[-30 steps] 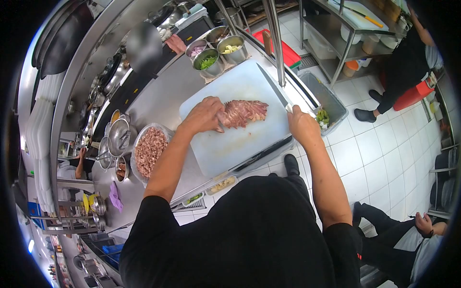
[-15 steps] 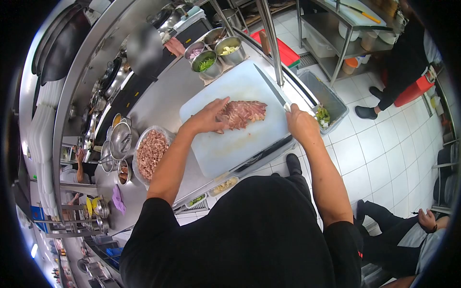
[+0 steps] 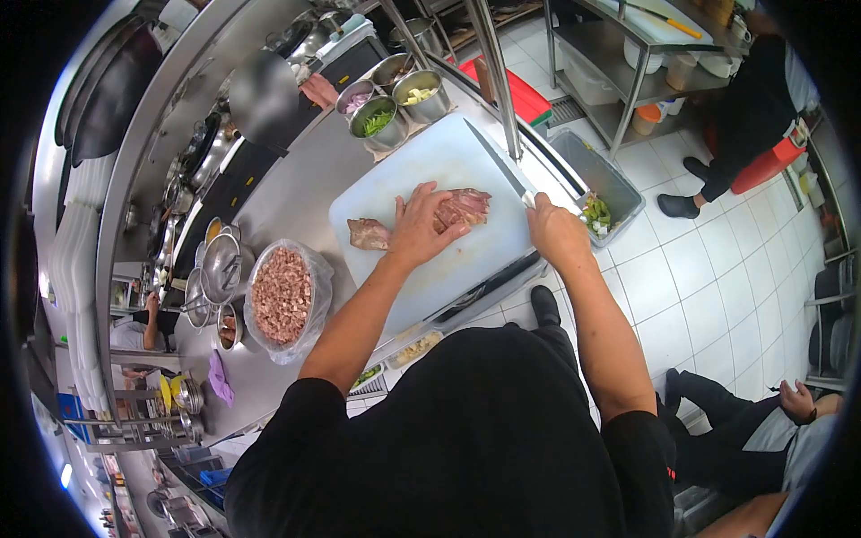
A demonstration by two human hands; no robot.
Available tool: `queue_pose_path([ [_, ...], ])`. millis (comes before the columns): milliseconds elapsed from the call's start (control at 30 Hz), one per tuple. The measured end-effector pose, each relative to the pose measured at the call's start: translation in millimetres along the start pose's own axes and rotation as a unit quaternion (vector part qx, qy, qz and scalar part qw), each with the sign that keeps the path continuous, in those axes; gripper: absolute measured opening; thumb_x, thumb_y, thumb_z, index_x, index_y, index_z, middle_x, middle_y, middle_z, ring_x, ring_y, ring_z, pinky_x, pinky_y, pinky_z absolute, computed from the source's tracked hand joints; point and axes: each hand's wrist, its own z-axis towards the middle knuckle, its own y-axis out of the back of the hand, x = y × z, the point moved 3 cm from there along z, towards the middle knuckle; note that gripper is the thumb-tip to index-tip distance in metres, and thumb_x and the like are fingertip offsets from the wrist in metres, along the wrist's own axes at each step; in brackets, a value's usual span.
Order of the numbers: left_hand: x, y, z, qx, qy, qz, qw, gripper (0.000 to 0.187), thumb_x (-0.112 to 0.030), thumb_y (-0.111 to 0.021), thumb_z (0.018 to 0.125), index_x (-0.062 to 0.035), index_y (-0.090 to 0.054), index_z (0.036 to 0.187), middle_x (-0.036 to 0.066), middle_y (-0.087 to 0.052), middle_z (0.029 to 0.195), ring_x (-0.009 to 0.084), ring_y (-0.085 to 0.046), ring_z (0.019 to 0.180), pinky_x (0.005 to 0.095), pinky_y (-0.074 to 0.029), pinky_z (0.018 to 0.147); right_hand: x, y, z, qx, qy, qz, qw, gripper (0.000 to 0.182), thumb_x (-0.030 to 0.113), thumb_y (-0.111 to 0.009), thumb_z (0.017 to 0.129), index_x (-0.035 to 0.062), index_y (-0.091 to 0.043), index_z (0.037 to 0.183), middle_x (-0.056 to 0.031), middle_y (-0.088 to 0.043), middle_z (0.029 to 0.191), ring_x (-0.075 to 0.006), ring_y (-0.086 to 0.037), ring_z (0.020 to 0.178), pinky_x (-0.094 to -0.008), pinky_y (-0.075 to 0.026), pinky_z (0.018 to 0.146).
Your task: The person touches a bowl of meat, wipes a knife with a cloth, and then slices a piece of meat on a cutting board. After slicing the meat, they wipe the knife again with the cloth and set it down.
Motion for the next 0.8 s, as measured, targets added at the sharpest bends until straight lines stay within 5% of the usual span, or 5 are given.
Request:
queue_pose_path([
  [333, -22, -14, 18, -0.110, 0.016, 0.058, 0.992, 0.063, -0.061, -0.064, 0.087, -0.0213, -0.060, 0.136, 0.011, -0.053, 0.141, 0.0321, -0.045, 0.134, 0.0649, -0.028, 0.111, 4, -1, 1, -0.016, 0.038, -0.032, 0.999, 0.025, 0.027, -0.054, 0.098, 0.0022, -0.057, 0.103, -0.0250, -0.069, 0.075, -0.0438, -0.070, 0.074, -0.0530, -0.055, 0.068],
  [733, -21, -24, 16, -0.148, 0.006, 0.022, 0.989, 0.076, -0.064, -0.060, 0.087, -0.0142, -0.051, 0.144, 0.012, -0.052, 0.140, 0.0339, -0.044, 0.132, 0.0629, -0.026, 0.110, 12, 15, -35, 0.050, 0.047, -0.107, 0.992, 0.027, 0.028, -0.053, 0.099, 0.0028, -0.058, 0.106, -0.0242, -0.070, 0.078, -0.0426, -0.071, 0.076, -0.0523, -0.056, 0.069],
  [800, -19, -21, 20, -0.096, 0.037, 0.008, 0.995, 0.078, -0.065, -0.060, 0.087, -0.0157, -0.048, 0.146, 0.012, -0.050, 0.143, 0.0336, -0.042, 0.135, 0.0611, -0.025, 0.112, 12, 19, -33, 0.050, 0.043, -0.094, 0.993, 0.029, 0.029, -0.052, 0.099, 0.0021, -0.058, 0.107, -0.0252, -0.070, 0.079, -0.0429, -0.071, 0.078, -0.0531, -0.055, 0.070],
])
